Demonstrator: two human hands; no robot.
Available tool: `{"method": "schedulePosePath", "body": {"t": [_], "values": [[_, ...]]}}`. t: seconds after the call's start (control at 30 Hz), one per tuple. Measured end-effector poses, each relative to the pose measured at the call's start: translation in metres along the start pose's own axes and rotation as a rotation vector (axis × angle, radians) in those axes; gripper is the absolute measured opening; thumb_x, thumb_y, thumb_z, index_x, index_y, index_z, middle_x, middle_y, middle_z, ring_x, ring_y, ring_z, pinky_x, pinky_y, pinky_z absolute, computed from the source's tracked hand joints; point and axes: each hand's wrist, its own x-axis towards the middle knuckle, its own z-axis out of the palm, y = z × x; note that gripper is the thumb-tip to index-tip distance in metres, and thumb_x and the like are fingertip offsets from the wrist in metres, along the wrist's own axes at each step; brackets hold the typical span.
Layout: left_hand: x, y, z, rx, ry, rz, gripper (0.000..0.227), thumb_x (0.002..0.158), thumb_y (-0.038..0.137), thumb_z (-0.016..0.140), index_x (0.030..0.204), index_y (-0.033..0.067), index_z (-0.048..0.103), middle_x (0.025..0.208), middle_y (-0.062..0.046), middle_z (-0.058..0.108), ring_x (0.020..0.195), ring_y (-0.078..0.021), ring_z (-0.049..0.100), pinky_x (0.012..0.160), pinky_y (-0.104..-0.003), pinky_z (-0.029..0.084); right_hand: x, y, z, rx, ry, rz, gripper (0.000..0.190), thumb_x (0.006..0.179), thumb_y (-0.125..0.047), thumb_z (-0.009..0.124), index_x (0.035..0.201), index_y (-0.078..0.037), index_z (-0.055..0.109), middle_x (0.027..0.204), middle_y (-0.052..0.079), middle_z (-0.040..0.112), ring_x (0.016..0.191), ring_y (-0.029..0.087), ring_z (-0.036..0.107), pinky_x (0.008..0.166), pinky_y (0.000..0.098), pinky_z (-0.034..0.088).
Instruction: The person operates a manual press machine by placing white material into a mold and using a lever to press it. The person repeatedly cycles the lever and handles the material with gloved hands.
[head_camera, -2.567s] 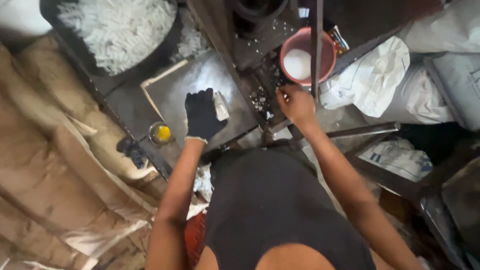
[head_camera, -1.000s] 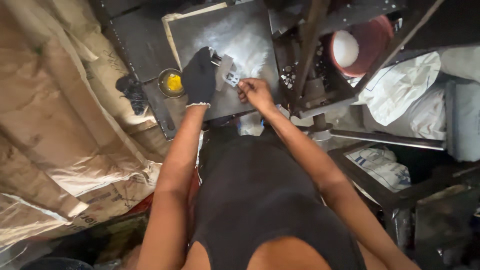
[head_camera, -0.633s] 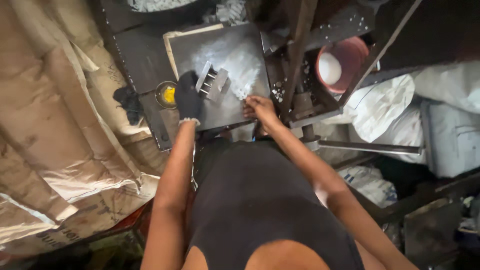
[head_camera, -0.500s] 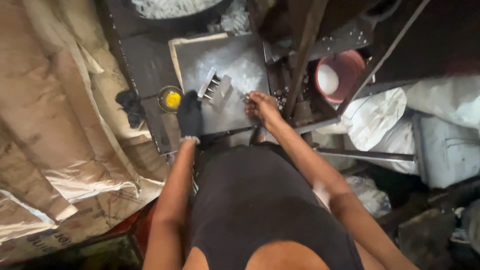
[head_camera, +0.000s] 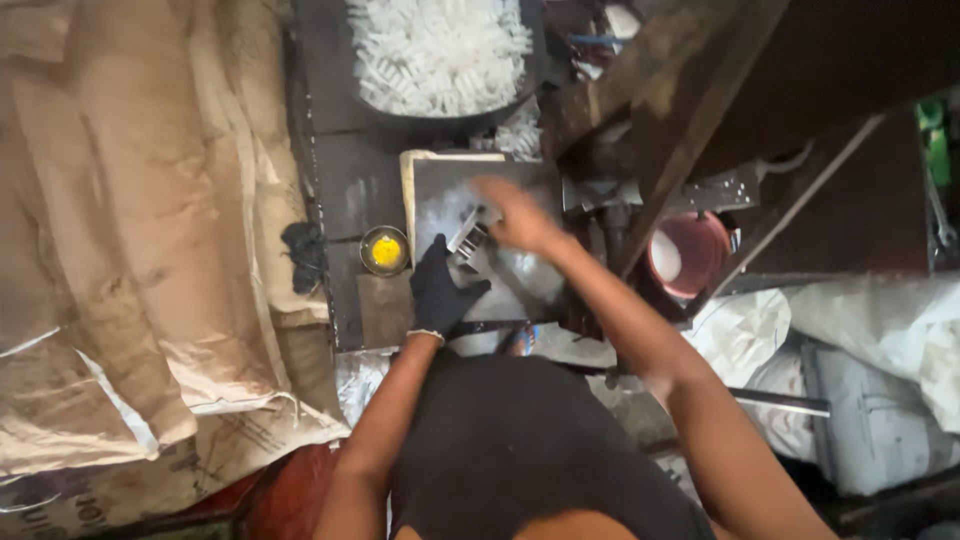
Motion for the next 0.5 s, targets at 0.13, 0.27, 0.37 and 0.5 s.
{"method": "schedulePosePath", "body": {"t": [0.13,0.27,0.37,0.5], "values": [[0.003,0.008,0.004,0.023,0.061,-0.005,0.109,0.059,0.049,0.095,0.140,-0.0077,0.048,0.126,-0.025,0.063,0.112,-0.0402,0.063,0.095,-0.050,0.049,-0.035,-0.024,0.009,-0.472,-0.277,-0.095,0.090,0.055,0.005,0.062,0.143,-0.011,0.055,0.150,0.021,0.049,0.143,0.044,0.036,0.111,0.0619,0.028],[0.017,0.023,0.003,0.085,0.065,-0.079,0.066,0.069,0.038,0.089,0.118,0.0021,0.065,0.109,-0.019,0.070,0.102,-0.0385,0.067,0.090,-0.049,0.052,-0.022,-0.025,0.007,-0.572,-0.191,-0.204,0.040,0.092,-0.010,0.058,0.132,-0.014,0.061,0.134,0.012,0.060,0.140,0.033,0.047,0.123,0.0560,0.026],[0.022,0.029,0.001,0.178,-0.120,-0.221,0.037,0.074,0.033,0.085,0.101,0.0104,0.073,0.098,-0.016,0.072,0.097,-0.0372,0.068,0.086,-0.050,0.053,-0.016,-0.023,0.007,-0.555,-0.304,-0.157,0.031,0.096,-0.012,0.053,0.125,-0.014,0.062,0.121,0.008,0.062,0.130,0.028,0.053,0.126,0.0572,0.025],[0.014,0.028,0.012,0.117,0.020,-0.112,0.039,0.075,0.027,0.082,0.108,0.0084,0.072,0.101,-0.018,0.072,0.096,-0.0379,0.069,0.084,-0.049,0.054,-0.029,-0.032,0.001,-0.608,-0.252,-0.119,0.027,0.096,-0.013,0.056,0.122,-0.015,0.063,0.118,0.007,0.063,0.127,0.027,0.056,0.126,0.0543,0.027]]}}
